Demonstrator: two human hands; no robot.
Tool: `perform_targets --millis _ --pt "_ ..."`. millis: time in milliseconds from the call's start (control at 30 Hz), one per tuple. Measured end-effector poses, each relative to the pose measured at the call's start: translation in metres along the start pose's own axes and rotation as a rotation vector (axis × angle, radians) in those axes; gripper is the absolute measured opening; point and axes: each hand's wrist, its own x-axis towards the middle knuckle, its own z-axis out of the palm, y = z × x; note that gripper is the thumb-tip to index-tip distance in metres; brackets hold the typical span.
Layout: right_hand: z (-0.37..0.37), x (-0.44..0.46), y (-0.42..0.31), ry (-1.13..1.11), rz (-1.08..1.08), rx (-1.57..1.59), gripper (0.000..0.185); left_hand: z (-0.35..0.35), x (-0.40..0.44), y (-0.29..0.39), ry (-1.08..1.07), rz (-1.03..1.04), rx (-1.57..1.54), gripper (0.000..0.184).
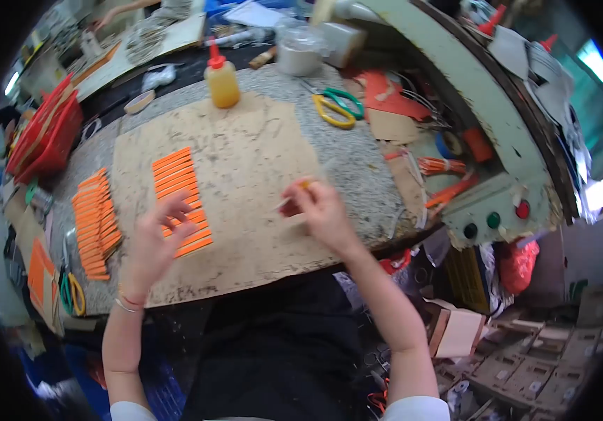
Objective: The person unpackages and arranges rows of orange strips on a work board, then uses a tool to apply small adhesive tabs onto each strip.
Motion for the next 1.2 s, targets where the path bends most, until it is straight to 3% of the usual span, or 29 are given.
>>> perform_targets --millis 200,333,500,633,733,967,1067,1200 --pt "-0.023 -0.054 -0.020 0.172 -0.057 0.266 0.027 0.114 0.046 0.068 -0.399 0.034 -0.239 0.007" --pt "-0.059 -0.084 -0.009 0.335 -0.095 0.404 0.028 0.159 0.066 0.088 -0.587 0.205 -0.299 0.009" --pt "-0.084 -0.110 0.005 0.624 -0.175 0.404 0.027 0.220 0.090 0.101 -0.849 0.130 -0.559 0.017" --pt "-0.106 -0.116 0.019 0.868 -0.230 0.481 0.028 0.250 0.113 0.122 -0.903 0.324 -0.393 0.009" --pt "-0.116 -0.109 0.022 1.064 -0.261 0.449 0.029 0.280 0.137 0.128 -0.742 0.759 -0.404 0.007" --pt "-0.126 -0.101 0.032 1.269 -0.291 0.504 0.029 0.322 0.168 0.130 -0.771 1.082 -0.296 0.016" --pt "-0.125 -0.098 0.035 1.302 -0.302 0.459 0.028 0.327 0.169 0.126 -0.760 1.050 -0.369 0.019" --pt "-0.129 -0.099 0.024 1.341 -0.414 0.195 0.025 0.318 0.183 0.109 -0.820 0.824 -0.363 0.010"
